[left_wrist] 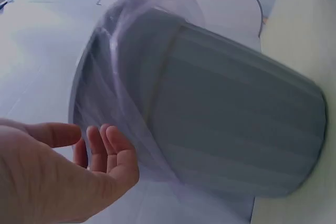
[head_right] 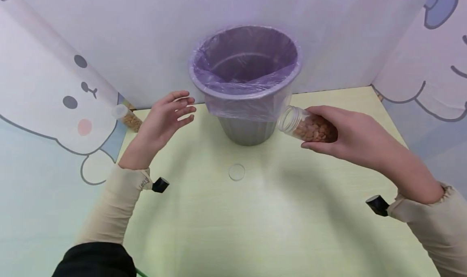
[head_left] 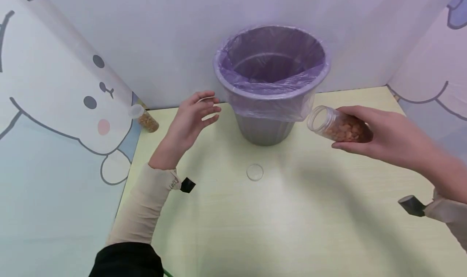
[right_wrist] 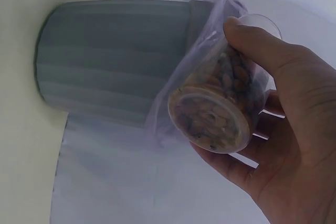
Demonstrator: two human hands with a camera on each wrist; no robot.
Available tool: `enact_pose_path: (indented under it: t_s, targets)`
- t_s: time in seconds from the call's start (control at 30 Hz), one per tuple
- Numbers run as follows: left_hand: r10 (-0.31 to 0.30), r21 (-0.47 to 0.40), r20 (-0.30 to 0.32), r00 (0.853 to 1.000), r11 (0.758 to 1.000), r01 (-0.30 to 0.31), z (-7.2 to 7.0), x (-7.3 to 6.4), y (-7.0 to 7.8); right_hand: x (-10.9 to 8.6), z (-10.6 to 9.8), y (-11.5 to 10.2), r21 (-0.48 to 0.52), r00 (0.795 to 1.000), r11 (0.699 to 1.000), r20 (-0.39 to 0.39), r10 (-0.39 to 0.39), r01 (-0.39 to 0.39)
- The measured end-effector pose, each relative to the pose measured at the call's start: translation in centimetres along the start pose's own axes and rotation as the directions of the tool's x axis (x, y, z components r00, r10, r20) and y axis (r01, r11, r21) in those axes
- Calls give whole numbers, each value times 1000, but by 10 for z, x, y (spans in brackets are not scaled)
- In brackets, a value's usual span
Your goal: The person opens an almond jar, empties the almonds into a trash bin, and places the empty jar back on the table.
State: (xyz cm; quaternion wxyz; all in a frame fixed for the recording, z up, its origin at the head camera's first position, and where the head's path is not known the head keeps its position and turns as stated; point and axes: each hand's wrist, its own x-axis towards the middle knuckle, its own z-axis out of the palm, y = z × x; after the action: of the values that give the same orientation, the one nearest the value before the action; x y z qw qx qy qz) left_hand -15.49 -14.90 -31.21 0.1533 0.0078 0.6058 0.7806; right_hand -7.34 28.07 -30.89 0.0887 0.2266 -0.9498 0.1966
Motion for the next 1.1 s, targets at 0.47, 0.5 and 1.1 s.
enact_pose_path:
  t_s: [0.47,0.5,1.1]
  targets:
    - [-151,-377,91,984,910,174,16,12,45,23,-35,5,-16,996,997,-36,-80,79]
    - [-153,-382,91,984,907,177,17,13,46,24,-37,6,-17,997,997,-33,-75,75]
    - [-142,-320,16,990,937,140,27,32,43,69,-70,22,-195,994,975,31,-101,105]
